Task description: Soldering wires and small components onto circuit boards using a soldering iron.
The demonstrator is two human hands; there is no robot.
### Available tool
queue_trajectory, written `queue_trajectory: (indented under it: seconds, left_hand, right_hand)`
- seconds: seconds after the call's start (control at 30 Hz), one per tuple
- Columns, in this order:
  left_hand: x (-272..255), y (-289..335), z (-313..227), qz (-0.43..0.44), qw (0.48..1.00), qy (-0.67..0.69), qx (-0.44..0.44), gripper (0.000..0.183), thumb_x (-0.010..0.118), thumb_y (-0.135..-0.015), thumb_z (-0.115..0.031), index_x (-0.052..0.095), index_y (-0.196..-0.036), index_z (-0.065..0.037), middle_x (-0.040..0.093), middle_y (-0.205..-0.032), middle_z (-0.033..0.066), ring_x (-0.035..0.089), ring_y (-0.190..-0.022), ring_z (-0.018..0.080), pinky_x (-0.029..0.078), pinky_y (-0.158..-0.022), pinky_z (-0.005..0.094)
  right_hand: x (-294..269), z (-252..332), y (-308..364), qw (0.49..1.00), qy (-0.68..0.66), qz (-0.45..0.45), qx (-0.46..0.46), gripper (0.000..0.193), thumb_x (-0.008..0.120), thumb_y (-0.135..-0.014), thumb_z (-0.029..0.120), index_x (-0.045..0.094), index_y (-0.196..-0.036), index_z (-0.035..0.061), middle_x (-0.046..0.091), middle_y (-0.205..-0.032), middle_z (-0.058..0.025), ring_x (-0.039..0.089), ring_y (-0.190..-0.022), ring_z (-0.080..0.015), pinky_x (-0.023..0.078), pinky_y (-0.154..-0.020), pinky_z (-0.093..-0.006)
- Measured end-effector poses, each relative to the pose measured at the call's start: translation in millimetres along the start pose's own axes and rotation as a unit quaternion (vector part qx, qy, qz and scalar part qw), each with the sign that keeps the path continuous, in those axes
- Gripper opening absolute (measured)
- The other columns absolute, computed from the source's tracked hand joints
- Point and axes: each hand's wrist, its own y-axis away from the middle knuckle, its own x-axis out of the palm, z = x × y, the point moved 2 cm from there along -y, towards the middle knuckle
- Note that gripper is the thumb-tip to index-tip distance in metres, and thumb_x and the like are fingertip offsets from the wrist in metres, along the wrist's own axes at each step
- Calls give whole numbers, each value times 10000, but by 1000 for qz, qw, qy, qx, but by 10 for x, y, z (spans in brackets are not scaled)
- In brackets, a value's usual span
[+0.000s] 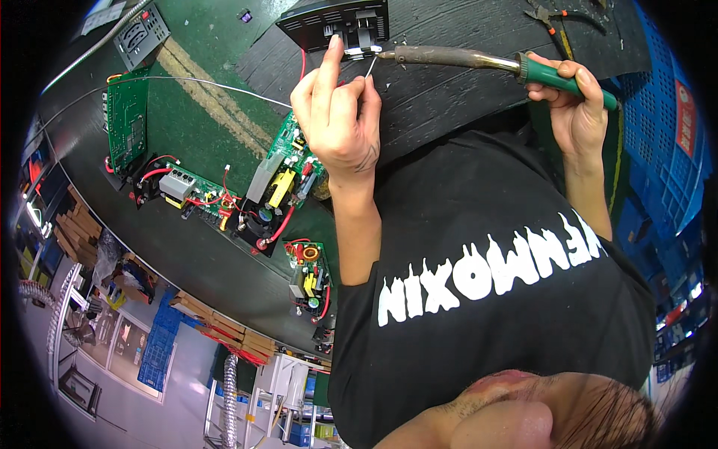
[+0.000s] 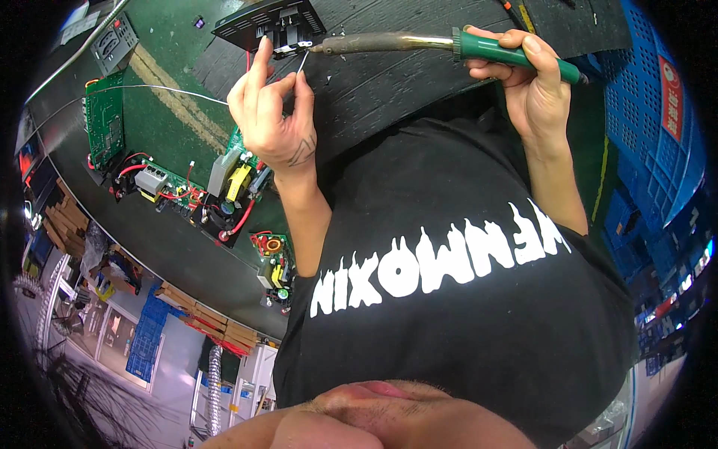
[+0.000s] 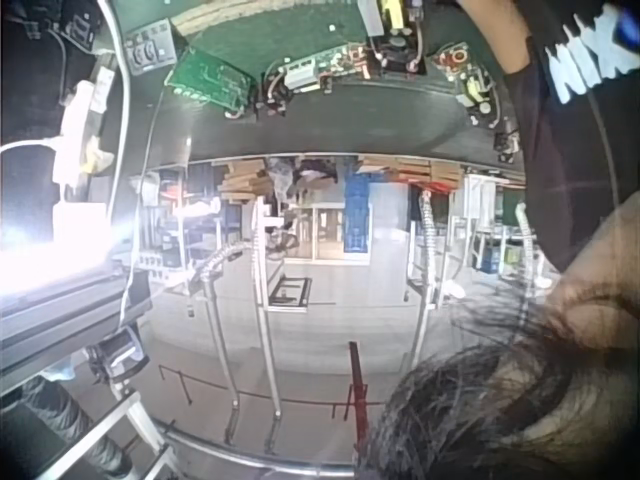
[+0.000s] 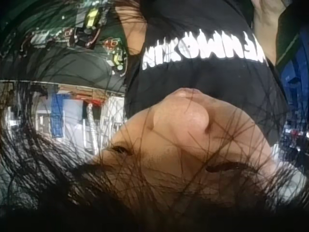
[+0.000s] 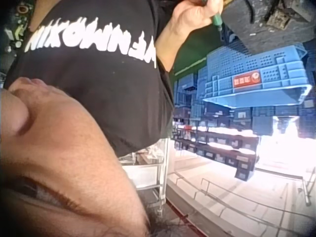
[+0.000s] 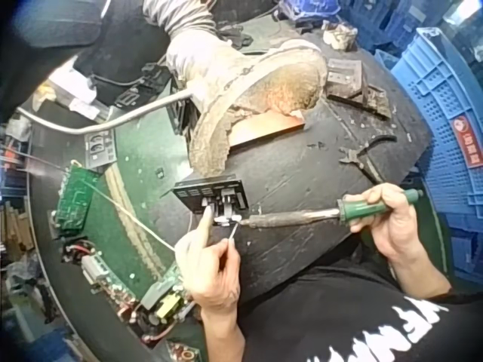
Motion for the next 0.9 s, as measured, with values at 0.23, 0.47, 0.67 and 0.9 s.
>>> queue_trajectory:
  seconds: [0.23,0.47,0.67,0.9]
  left_hand:
    - [-7,-4,5,1,1000,-1,4,177,702,-585,46,560,-681,4,609,-1113,136,524,-840,276,440,-736,318]
    - [13,8,8,-1,1000,-2,2,169,701,-596,45,562,-685,7,610,-1111,135,522,-842,276,440,-736,317]
    - [7,6,-11,-3,1000,-12,0,161,704,-612,38,564,-689,10,611,-1108,132,517,-843,276,440,-739,315]
    - [7,15,-9,-7,1000,-7,-5,158,704,-617,32,566,-689,3,616,-1102,129,517,-847,276,438,-746,316]
  right_hand:
    - [-6,-4,-3,1000,-7,-1,3,266,429,-893,243,560,-860,13,534,-1110,-313,636,-764,-274,539,-741,-339]
    - [-17,-17,-2,1000,-7,0,2,265,432,-890,245,559,-863,14,533,-1112,-312,632,-778,-280,541,-738,-342]
    - [-31,-37,-8,1000,-14,-1,5,270,435,-887,254,559,-874,14,534,-1114,-308,633,-775,-272,538,-748,-339]
    - [-23,-34,-3,1000,-18,3,7,275,434,-891,262,561,-882,18,537,-1116,-305,633,-769,-269,528,-761,-342]
